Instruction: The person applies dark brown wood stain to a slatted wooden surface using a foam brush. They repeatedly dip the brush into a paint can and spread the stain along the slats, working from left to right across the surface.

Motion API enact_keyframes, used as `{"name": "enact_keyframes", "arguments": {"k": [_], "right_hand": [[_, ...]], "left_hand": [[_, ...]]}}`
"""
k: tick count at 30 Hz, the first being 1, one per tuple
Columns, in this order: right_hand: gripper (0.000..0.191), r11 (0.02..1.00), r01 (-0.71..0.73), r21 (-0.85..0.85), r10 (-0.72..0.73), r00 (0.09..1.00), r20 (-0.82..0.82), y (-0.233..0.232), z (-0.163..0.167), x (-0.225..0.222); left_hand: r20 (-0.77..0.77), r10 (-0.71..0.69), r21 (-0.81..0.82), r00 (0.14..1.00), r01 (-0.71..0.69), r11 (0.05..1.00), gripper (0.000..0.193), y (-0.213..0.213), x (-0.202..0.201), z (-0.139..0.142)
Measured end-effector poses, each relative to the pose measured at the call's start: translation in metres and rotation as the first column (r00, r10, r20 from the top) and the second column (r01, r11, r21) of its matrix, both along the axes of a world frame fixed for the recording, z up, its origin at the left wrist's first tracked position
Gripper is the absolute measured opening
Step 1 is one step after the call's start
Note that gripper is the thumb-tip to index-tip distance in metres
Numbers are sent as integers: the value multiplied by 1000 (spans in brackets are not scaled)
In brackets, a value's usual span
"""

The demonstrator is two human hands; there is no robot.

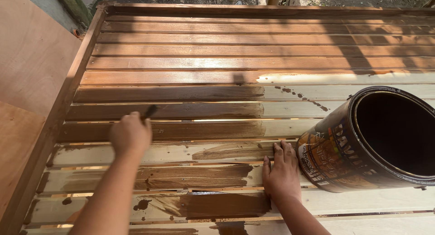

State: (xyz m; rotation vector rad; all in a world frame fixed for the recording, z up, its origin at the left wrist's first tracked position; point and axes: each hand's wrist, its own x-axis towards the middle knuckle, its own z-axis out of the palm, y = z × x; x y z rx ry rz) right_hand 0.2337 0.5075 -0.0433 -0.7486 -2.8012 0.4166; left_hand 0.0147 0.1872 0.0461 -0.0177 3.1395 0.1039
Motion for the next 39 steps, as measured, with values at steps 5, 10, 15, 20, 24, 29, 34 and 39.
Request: {"name": "enact_keyframes", "arguments": {"k": [5, 10, 15, 20, 24, 29, 34, 39], "right_hand": [[55, 1000, -23, 11, 23, 999, -24, 3, -2, -1], [55, 999, -32, 39, 34, 997, -69, 7, -4, -1], [55, 1000, -15, 15, 15, 999, -50, 11, -5, -2], [55, 1000, -9, -10, 9, 1000, -12, 11, -1, -2], [54, 1000, -11, -16, 11, 1000, -11, 8, 3, -2], [54, 1000, -11, -26, 10, 1000, -11, 5, 6, -2], [55, 1000, -8, -22, 8, 1000, -14, 6, 6, -4], [56, 1000, -8, -7, 8, 1000, 10, 5, 4, -4]], "left_hand": [[138, -233, 378, 963, 166, 911, 26, 153, 41, 6], [145, -489, 518, 860, 355, 778, 28, 284, 70, 11], [155, -364, 766, 918, 121, 631, 34, 293, 28, -10], [89, -156, 761, 984, 34, 648, 33, 163, -23, -39], [-45, 44, 647, 998, -5, 762, 44, 36, -41, -20], [-246, 225, 279, 943, -153, 948, 47, -86, -47, 29], [-226, 210, 34, 951, -208, 978, 36, -114, -43, 39], [-185, 117, -98, 976, -137, 986, 32, -21, -34, -3]]}}
